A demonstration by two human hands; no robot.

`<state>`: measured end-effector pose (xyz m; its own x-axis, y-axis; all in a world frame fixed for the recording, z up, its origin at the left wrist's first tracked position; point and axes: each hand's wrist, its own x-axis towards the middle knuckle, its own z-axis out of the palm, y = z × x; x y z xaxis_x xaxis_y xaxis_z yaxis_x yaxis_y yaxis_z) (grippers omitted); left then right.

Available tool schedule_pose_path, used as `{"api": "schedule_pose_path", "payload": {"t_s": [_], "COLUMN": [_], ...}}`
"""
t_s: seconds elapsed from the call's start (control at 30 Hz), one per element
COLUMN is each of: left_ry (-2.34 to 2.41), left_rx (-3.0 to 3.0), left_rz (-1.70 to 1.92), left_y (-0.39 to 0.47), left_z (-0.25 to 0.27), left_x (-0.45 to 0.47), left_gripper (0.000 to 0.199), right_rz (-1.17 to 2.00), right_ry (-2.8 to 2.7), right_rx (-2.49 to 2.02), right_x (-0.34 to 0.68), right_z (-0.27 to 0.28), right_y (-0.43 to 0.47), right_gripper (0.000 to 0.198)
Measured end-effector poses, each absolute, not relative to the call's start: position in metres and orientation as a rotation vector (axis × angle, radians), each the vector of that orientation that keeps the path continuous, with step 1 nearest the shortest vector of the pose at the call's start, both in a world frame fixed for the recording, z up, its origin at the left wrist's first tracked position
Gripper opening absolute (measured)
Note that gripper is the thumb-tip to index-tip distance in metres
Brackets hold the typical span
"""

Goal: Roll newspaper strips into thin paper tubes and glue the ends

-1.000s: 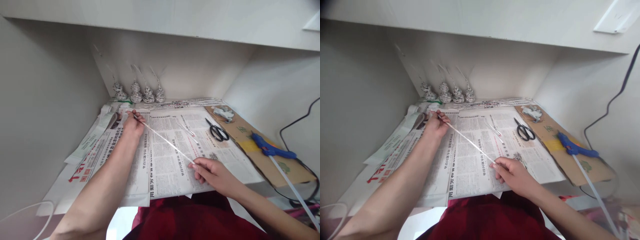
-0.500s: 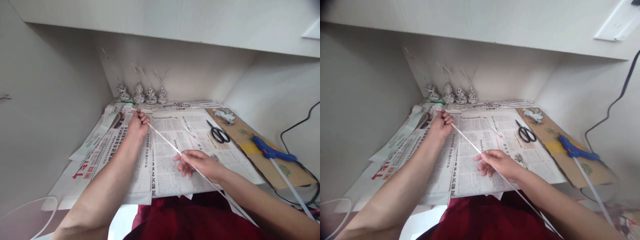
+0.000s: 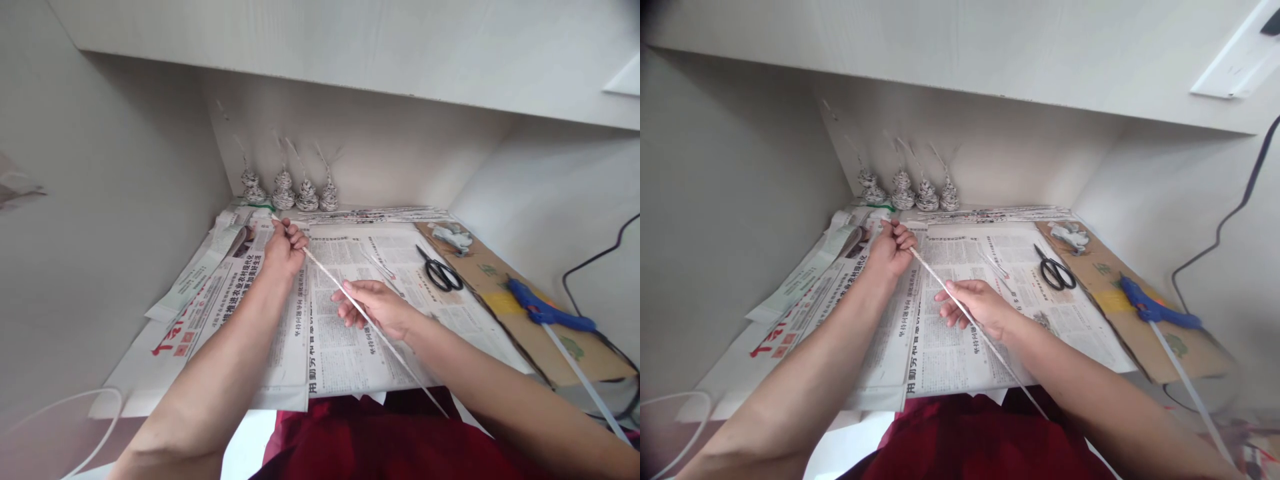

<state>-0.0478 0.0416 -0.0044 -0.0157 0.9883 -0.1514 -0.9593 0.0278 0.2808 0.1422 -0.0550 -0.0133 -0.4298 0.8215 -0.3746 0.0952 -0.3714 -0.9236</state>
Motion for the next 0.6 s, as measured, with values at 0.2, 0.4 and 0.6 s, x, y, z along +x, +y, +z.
{"api": "schedule_pose_path", "payload": {"t_s": [0.2,0.4,0.6], "left_ry": [0.377,0.409,0.468], "left_rx": [0.144,0.114,0.066], "left_rz": [1.545,1.574,1.665], "left_y": [0.04,0.041,0.046], "left_z": [-0.003,-0.001,0.0], "left_x": [-0.044,-0.048,-0.061], "left_gripper": [0.032,0.032,0.034], "right_rz": [1.686,1.666,1.396], "right_ry": [-1.529,-1.647,-1.858], "right_rx": [-1.306,-1.354,-1.539], "right_x": [0.139,0.149,0.194], "right_z": [-0.014,-0.011,-0.007], "right_y": [-0.051,-0.059,-0.097], "right_gripper": [0.033,0.044,0.031]}}
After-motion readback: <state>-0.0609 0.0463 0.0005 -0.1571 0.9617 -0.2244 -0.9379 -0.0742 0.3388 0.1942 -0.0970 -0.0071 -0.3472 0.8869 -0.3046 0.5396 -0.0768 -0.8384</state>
